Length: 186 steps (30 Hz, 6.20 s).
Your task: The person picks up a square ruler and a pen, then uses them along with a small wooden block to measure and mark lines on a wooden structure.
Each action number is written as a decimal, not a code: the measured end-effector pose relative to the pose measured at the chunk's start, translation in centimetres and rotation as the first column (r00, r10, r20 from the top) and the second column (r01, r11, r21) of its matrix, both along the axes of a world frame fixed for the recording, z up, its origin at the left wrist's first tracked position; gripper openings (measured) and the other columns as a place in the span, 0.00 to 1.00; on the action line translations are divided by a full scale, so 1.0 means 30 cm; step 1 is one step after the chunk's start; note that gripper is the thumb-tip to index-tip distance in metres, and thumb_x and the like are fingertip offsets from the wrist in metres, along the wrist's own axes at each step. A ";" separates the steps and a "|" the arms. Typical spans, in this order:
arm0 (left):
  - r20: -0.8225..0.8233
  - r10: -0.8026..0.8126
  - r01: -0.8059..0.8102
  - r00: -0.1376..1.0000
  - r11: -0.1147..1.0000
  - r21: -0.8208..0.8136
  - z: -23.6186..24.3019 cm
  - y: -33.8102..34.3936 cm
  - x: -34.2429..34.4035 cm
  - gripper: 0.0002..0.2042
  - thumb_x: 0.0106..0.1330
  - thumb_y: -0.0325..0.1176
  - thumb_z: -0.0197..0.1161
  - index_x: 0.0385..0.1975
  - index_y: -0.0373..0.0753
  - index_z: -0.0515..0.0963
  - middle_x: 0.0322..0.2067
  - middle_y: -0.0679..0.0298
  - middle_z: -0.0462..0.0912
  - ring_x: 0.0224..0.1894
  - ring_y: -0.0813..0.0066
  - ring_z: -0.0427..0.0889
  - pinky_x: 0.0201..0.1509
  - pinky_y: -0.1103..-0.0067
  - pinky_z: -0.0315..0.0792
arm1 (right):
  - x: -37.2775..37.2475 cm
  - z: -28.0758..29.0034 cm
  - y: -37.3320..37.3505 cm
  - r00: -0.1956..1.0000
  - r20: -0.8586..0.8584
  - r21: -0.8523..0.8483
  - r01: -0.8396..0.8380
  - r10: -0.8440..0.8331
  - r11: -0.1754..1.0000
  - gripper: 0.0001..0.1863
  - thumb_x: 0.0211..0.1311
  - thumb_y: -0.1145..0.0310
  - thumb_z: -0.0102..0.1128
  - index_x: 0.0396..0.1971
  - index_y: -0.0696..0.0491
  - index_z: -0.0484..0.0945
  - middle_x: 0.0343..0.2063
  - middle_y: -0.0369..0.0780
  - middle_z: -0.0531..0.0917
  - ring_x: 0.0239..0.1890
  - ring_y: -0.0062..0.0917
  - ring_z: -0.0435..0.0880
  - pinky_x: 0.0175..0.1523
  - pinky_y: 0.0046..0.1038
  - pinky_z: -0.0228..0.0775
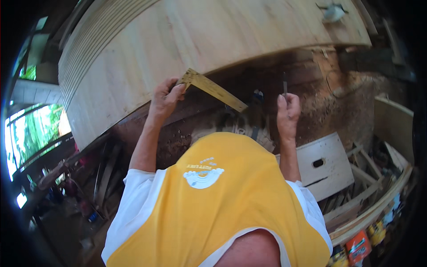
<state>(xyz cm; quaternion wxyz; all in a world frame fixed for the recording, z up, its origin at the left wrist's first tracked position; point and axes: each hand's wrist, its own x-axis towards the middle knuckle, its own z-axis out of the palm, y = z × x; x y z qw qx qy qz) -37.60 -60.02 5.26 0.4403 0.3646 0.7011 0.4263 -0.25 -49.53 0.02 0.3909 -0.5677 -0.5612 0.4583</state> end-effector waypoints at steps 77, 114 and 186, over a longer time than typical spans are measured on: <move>-0.204 0.928 -0.672 -0.311 -0.063 0.738 0.501 -3.085 -2.672 0.36 0.67 0.37 0.71 0.70 0.29 0.62 0.65 0.45 0.71 0.67 0.60 0.73 0.67 0.70 0.71 | -3.861 -0.039 -2.081 0.163 0.597 0.310 -0.950 0.785 -0.039 0.09 0.71 0.61 0.55 0.38 0.51 0.72 0.29 0.46 0.83 0.33 0.46 0.84 0.39 0.45 0.75; -0.215 0.922 -0.202 -0.321 0.155 0.967 0.940 -2.992 -3.577 0.09 0.63 0.29 0.65 0.26 0.30 0.79 0.20 0.51 0.80 0.23 0.56 0.81 0.31 0.67 0.73 | -3.980 -0.125 -2.186 0.396 0.793 0.291 -0.914 0.464 0.282 0.06 0.65 0.62 0.57 0.37 0.46 0.73 0.31 0.44 0.84 0.34 0.46 0.84 0.39 0.49 0.74; -0.737 -0.169 0.312 0.655 0.948 0.060 -0.227 -0.399 -0.934 0.46 0.67 0.64 0.55 0.71 0.27 0.58 0.71 0.41 0.58 0.76 0.40 0.48 0.77 0.45 0.38 | -1.647 -0.302 -1.991 0.725 0.302 -0.111 0.672 -0.620 0.732 0.15 0.76 0.60 0.53 0.33 0.56 0.76 0.21 0.34 0.74 0.26 0.19 0.72 0.34 0.28 0.68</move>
